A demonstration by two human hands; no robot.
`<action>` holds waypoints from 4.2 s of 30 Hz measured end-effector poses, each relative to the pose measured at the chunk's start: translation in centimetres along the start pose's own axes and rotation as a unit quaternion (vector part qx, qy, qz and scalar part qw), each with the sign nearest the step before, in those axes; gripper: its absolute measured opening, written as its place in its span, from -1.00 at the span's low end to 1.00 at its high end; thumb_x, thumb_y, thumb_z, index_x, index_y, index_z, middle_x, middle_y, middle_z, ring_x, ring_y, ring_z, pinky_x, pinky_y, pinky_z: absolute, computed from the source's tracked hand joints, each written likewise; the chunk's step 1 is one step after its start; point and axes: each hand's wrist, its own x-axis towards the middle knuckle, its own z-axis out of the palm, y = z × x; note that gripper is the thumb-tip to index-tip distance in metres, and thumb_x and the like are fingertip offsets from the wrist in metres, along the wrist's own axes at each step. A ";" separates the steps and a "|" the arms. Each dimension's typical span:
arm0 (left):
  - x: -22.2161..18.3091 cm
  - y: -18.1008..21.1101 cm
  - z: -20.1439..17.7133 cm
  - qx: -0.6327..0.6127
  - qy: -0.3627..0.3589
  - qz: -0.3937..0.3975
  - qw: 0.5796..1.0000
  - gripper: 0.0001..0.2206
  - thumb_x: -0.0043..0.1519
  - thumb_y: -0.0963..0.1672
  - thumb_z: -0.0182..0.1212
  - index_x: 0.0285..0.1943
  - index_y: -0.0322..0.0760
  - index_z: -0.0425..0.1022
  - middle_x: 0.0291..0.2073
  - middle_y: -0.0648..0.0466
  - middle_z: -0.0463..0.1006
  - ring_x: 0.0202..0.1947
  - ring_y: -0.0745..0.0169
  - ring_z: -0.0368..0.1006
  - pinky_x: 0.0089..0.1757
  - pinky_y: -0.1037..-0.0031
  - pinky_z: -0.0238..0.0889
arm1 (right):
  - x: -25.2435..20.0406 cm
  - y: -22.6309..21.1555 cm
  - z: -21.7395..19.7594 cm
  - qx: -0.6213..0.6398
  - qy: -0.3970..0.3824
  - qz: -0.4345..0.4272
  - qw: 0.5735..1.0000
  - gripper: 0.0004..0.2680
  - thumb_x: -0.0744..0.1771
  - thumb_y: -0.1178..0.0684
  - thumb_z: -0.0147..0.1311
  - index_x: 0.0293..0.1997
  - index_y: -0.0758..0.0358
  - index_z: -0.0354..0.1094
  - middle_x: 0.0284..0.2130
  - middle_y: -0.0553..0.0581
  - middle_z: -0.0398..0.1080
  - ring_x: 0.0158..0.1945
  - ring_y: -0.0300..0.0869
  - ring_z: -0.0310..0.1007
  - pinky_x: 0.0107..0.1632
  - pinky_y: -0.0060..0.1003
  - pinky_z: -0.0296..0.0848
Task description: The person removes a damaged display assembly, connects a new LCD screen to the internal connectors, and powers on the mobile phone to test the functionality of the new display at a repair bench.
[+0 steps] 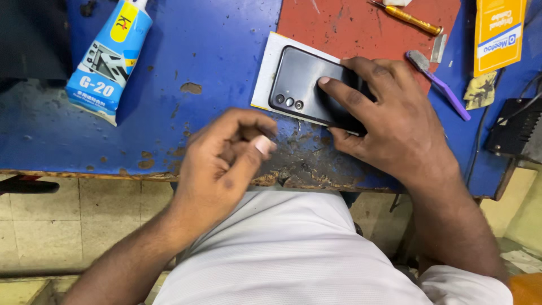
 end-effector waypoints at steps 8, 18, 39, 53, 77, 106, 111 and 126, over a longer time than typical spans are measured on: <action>1.7 -0.4 3.0 -0.253 -0.116 0.020 0.960 -0.59 0.35 -0.22 0.07 0.39 -0.45 0.19 0.25 -0.10 0.43 0.32 0.15 0.37 0.23 0.34 0.32 | 0.1 -0.2 -0.9 0.106 0.036 0.017 0.994 -0.48 0.12 0.11 0.41 0.22 0.20 0.41 0.09 0.23 0.41 0.07 0.08 0.42 0.11 -0.07 0.45; 5.2 -0.8 6.7 -0.281 -0.086 0.209 0.933 -0.19 0.31 -0.33 0.29 0.65 -0.25 -0.21 0.47 -0.12 0.15 0.55 0.10 0.11 0.50 0.26 0.09 | -1.2 -0.6 -1.4 0.306 0.080 0.055 0.947 -0.55 0.24 0.08 0.30 0.28 0.31 0.35 0.01 0.21 0.49 0.07 -0.16 0.54 0.18 -0.33 0.49; 6.0 0.7 5.6 -0.246 -0.075 0.269 0.928 0.01 0.29 -0.31 0.42 0.64 0.20 -0.40 0.43 -0.04 0.18 0.39 0.22 0.30 0.33 0.30 0.36 | -3.6 -1.4 0.0 0.387 0.162 0.063 0.905 -0.55 0.35 0.06 0.27 0.40 0.37 0.26 0.42 0.36 0.19 0.43 -0.05 0.26 0.51 -0.19 0.08; 5.7 0.8 5.5 -0.190 -0.076 0.265 0.942 0.07 0.23 -0.29 0.46 0.67 0.23 -0.41 0.43 -0.05 0.27 0.38 0.15 0.40 0.33 0.29 0.35 | -3.4 -2.4 0.1 0.348 0.123 0.025 0.929 -0.60 0.39 0.02 0.23 0.41 0.19 0.28 0.43 0.34 0.15 0.41 0.06 0.31 0.45 -0.13 0.30; 2.9 4.5 5.3 0.121 -0.009 0.274 0.954 0.03 0.15 -0.11 0.53 0.62 0.14 -0.34 0.29 -0.11 0.37 0.16 0.08 0.50 0.03 0.39 0.53 | -4.4 -6.1 0.0 0.287 0.208 0.246 0.902 -0.59 0.31 0.19 0.19 0.33 0.47 0.27 0.01 0.27 0.54 -0.04 -0.18 0.58 0.00 -0.36 0.52; 6.1 3.5 3.1 -0.404 -0.083 0.286 0.865 -0.69 0.53 -0.21 0.17 0.41 -0.48 0.30 0.19 -0.28 0.52 0.23 -0.02 0.52 0.21 0.24 0.48 | -7.4 -4.5 4.1 0.527 0.079 0.276 0.800 -0.89 0.35 0.11 0.21 -0.22 0.38 0.48 -0.43 0.11 0.57 -0.42 -0.29 0.54 -0.36 -0.40 0.47; 5.8 3.8 3.0 -0.420 -0.069 0.273 0.863 -0.63 0.51 -0.22 0.14 0.48 -0.36 0.21 0.19 -0.24 0.48 0.23 -0.02 0.50 0.18 0.18 0.52 | -6.1 -5.7 2.6 0.311 0.109 0.230 0.916 -0.87 0.30 0.10 0.33 -0.32 0.35 0.48 -0.55 0.11 0.49 -0.54 -0.27 0.46 -0.46 -0.32 0.35; 5.3 3.1 3.5 -0.384 -0.090 0.301 0.868 -0.47 0.52 0.07 0.05 0.53 -0.26 0.08 0.03 -0.12 0.47 0.03 0.08 0.53 0.07 0.15 0.55 | -5.8 -6.2 2.3 0.225 0.141 0.099 0.959 -0.90 0.32 0.15 0.26 -0.27 0.36 0.41 -0.46 0.19 0.44 -0.40 0.00 0.50 -0.33 -0.18 0.42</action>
